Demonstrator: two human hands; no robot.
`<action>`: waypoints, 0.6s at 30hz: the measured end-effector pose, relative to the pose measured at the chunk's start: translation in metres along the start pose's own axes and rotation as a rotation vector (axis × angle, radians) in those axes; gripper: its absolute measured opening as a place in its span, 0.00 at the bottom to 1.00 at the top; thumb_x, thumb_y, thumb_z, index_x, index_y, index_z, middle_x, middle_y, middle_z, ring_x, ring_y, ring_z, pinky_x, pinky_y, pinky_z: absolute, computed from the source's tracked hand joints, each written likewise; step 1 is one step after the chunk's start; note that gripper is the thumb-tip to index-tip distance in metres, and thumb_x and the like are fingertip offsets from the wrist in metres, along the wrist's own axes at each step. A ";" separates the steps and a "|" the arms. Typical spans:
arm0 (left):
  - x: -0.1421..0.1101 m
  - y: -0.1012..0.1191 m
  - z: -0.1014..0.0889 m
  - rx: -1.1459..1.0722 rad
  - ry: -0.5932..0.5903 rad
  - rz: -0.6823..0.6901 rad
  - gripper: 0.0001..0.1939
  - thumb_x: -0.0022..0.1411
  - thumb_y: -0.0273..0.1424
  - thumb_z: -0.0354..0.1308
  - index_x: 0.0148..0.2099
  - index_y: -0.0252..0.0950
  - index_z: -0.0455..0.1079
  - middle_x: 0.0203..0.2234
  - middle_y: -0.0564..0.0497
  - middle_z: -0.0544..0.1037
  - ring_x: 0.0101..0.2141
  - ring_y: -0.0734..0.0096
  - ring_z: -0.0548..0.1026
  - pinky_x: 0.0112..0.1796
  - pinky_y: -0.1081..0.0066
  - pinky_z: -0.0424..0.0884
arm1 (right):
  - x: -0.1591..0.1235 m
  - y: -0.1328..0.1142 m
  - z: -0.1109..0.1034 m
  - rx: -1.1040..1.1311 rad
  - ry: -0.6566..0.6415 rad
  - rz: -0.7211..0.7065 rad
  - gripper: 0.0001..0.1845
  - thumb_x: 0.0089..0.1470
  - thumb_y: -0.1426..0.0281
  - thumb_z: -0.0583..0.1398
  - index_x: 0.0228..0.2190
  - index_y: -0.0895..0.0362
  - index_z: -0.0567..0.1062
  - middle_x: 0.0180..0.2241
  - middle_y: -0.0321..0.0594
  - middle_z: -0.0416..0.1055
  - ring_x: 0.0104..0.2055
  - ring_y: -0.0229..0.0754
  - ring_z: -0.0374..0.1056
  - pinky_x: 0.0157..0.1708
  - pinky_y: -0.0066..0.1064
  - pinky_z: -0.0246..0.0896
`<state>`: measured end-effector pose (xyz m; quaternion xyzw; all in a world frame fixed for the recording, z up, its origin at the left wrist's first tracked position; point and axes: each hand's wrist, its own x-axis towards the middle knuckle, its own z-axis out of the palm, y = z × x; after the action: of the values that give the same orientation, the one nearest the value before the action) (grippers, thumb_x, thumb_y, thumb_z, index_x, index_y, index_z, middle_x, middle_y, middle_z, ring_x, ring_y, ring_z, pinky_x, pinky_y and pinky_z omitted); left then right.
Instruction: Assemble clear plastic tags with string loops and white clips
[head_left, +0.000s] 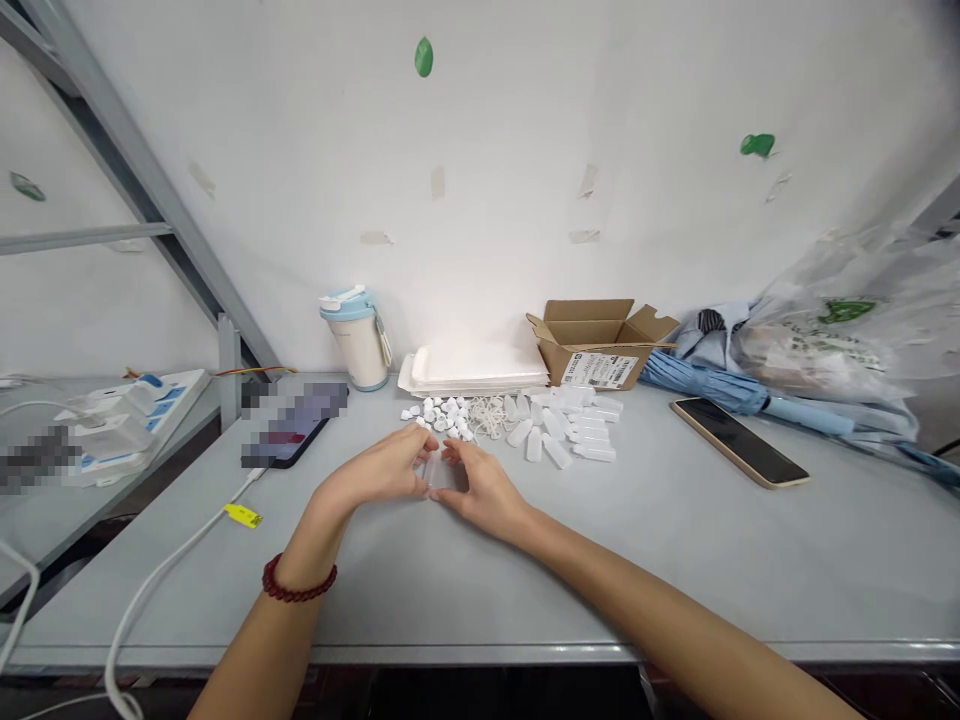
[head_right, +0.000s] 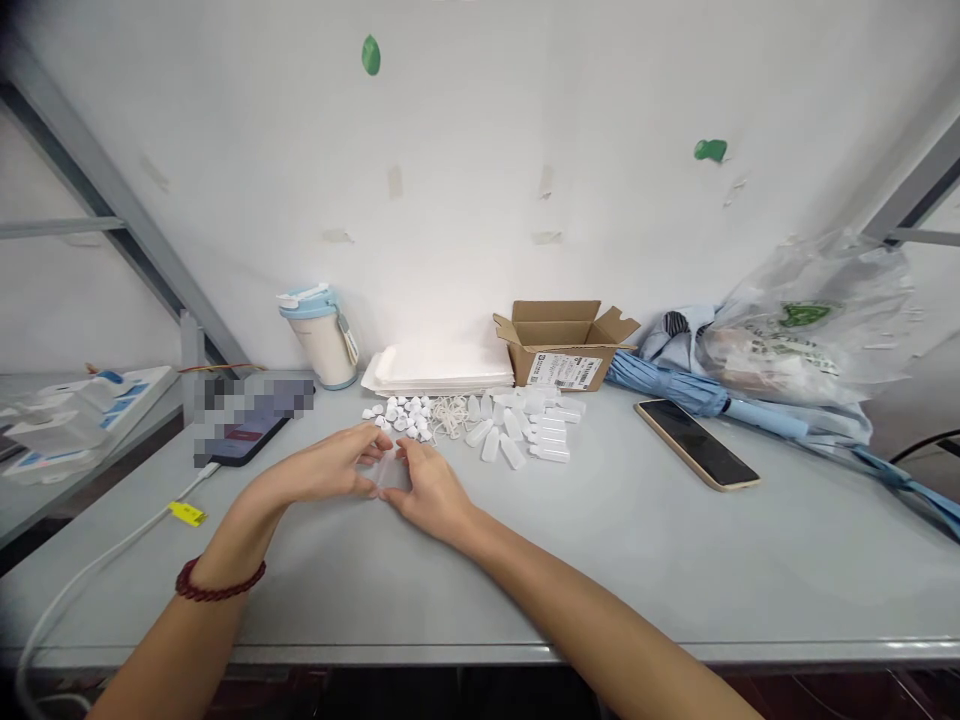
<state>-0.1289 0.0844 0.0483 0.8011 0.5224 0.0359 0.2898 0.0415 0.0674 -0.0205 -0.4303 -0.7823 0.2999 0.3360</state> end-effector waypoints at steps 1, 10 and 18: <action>0.000 0.000 0.000 -0.004 0.003 0.001 0.21 0.45 0.33 0.59 0.43 0.36 0.64 0.46 0.45 0.70 0.46 0.58 0.70 0.46 0.65 0.68 | 0.000 0.000 0.000 -0.003 0.000 0.000 0.30 0.45 0.71 0.65 0.51 0.60 0.65 0.46 0.50 0.70 0.49 0.50 0.66 0.47 0.44 0.62; 0.005 -0.005 0.002 -0.094 -0.011 -0.069 0.29 0.41 0.33 0.60 0.49 0.36 0.60 0.48 0.44 0.69 0.50 0.57 0.70 0.47 0.65 0.69 | -0.001 0.003 0.001 -0.050 0.000 -0.066 0.26 0.45 0.73 0.64 0.48 0.57 0.67 0.43 0.47 0.70 0.47 0.49 0.66 0.45 0.44 0.62; 0.006 -0.006 0.002 0.090 0.015 -0.064 0.22 0.43 0.35 0.59 0.43 0.35 0.64 0.41 0.47 0.71 0.44 0.58 0.70 0.43 0.64 0.67 | 0.000 -0.004 -0.004 -0.063 -0.025 -0.029 0.21 0.46 0.75 0.63 0.44 0.62 0.68 0.44 0.50 0.69 0.48 0.49 0.64 0.46 0.43 0.61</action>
<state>-0.1307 0.0904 0.0422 0.7960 0.5511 0.0090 0.2503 0.0426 0.0660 -0.0153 -0.4256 -0.8016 0.2757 0.3168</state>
